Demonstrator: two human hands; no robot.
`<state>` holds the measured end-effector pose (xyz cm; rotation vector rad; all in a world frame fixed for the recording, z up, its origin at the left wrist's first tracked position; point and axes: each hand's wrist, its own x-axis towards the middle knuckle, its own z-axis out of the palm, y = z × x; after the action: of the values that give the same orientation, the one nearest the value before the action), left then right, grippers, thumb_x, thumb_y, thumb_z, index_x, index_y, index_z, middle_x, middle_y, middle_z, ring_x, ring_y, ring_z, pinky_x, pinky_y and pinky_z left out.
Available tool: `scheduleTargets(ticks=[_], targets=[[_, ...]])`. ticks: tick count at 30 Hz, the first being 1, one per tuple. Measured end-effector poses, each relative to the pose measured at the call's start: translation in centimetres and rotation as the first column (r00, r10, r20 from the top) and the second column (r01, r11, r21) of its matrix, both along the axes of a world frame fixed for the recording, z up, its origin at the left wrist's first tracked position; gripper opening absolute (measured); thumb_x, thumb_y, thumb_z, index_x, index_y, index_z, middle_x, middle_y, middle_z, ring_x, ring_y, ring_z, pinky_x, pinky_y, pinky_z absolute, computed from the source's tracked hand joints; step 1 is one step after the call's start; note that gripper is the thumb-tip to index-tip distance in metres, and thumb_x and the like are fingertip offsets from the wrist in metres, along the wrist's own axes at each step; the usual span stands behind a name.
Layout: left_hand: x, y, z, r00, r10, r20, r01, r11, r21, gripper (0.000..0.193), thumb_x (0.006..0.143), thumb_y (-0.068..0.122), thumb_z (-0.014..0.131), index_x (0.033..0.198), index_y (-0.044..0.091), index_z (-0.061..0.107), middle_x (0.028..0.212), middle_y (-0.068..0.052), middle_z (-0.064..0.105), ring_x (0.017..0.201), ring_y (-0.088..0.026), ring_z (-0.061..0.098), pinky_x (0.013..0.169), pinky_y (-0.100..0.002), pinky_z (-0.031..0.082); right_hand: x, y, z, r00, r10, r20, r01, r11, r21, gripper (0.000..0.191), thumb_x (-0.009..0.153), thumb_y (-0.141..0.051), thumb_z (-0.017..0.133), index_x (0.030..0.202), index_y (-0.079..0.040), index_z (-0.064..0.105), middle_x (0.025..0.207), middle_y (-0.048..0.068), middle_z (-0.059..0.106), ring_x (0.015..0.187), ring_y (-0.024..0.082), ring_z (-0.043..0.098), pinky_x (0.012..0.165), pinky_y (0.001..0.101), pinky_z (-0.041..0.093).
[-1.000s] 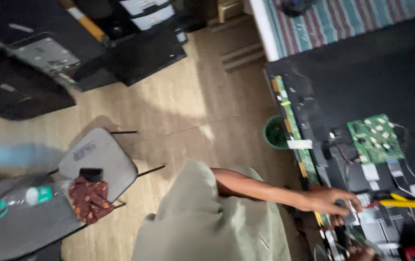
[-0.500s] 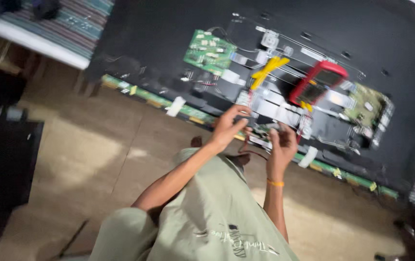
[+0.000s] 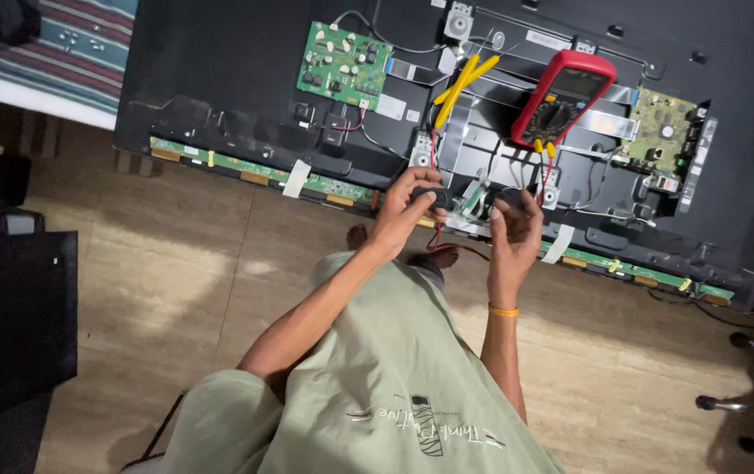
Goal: The person uses a multimeter with yellow-handled probes to test points on the mainboard of a disassembled television lying face-down on a workbench. They move the probes between different components and connectors on the board, reposition the multimeter, and briefly handle a small black component before resuming probing.
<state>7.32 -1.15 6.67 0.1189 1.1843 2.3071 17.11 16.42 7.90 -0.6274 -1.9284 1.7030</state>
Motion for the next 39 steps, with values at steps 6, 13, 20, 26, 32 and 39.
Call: scheduleTargets(ticks=[6, 13, 20, 26, 32, 39], targets=[[0.1, -0.4, -0.7, 0.996, -0.051, -0.072, 0.052, 0.999, 0.012, 0.027, 0.102, -0.003, 0.055, 0.129, 0.001, 0.055, 0.114, -0.007, 0.063, 0.092, -0.012, 0.069, 0.085, -0.031, 0.061, -0.4, -1.2, 1.3, 0.998, -0.054, -0.044, 0.059, 0.990, 0.125, 0.025, 0.107, -0.006, 0.068, 0.131, -0.001, 0.063, 0.120, 0.006, 0.068, 0.106, 0.011, 0.062, 0.096, 0.0273, 0.052], [0.8, -1.2, -0.5, 0.894, -0.156, -0.420, 0.075, 0.976, -0.203, 0.034, 0.104, -0.005, 0.059, 0.138, 0.001, 0.059, 0.122, -0.009, 0.070, 0.114, -0.014, 0.066, 0.099, -0.030, 0.056, -0.9, -4.4, 5.0, 0.953, 0.195, 0.230, -0.296, 0.749, 0.593, 0.027, 0.100, -0.007, 0.073, 0.126, 0.000, 0.069, 0.112, 0.014, 0.071, 0.103, 0.024, 0.064, 0.092, 0.0344, 0.051], [0.4, -1.8, 0.4, 0.943, -0.157, -0.294, 0.133, 0.986, -0.102, 0.043, 0.103, -0.003, 0.054, 0.145, 0.002, 0.049, 0.125, -0.009, 0.066, 0.111, -0.012, 0.066, 0.096, -0.031, 0.059, -2.4, -4.6, 4.7, 0.937, 0.294, 0.191, -0.341, 0.890, 0.304, 0.028, 0.101, -0.012, 0.072, 0.126, 0.001, 0.071, 0.116, 0.013, 0.073, 0.106, 0.018, 0.068, 0.095, 0.0318, 0.053], [0.2, -2.3, 0.5, 0.945, -0.174, -0.276, 0.151, 0.983, -0.103, 0.043, 0.105, -0.004, 0.052, 0.147, 0.003, 0.048, 0.128, -0.010, 0.065, 0.110, -0.013, 0.068, 0.097, -0.030, 0.061, -2.8, -4.7, 4.2, 0.932, 0.267, 0.244, -0.326, 0.912, 0.250, 0.026, 0.101, -0.011, 0.071, 0.125, -0.001, 0.071, 0.109, 0.010, 0.075, 0.098, 0.015, 0.068, 0.090, 0.0303, 0.055], [-0.5, -2.8, 0.4, 0.946, -0.089, -0.312, 0.059, 0.993, -0.104, 0.049, 0.101, -0.003, 0.055, 0.148, 0.004, 0.042, 0.134, -0.008, 0.060, 0.117, -0.012, 0.063, 0.096, -0.029, 0.059, -3.5, -5.9, 4.4, 0.943, 0.270, 0.197, -0.328, 0.858, 0.396, 0.024, 0.098, -0.010, 0.073, 0.121, -0.002, 0.072, 0.107, 0.012, 0.074, 0.097, 0.020, 0.070, 0.088, 0.0318, 0.054], [0.2, -3.4, -0.9, 0.944, 0.066, -0.322, -0.170, 0.936, -0.308, 0.043, 0.102, 0.007, 0.064, 0.143, 0.004, 0.051, 0.130, -0.008, 0.063, 0.111, -0.009, 0.063, 0.090, -0.026, 0.055, -5.6, -5.9, 4.3, 0.957, 0.235, 0.168, -0.287, 0.837, 0.466, 0.019, 0.096, -0.008, 0.076, 0.113, 0.000, 0.073, 0.098, 0.012, 0.074, 0.087, 0.023, 0.068, 0.081, 0.0343, 0.053]])
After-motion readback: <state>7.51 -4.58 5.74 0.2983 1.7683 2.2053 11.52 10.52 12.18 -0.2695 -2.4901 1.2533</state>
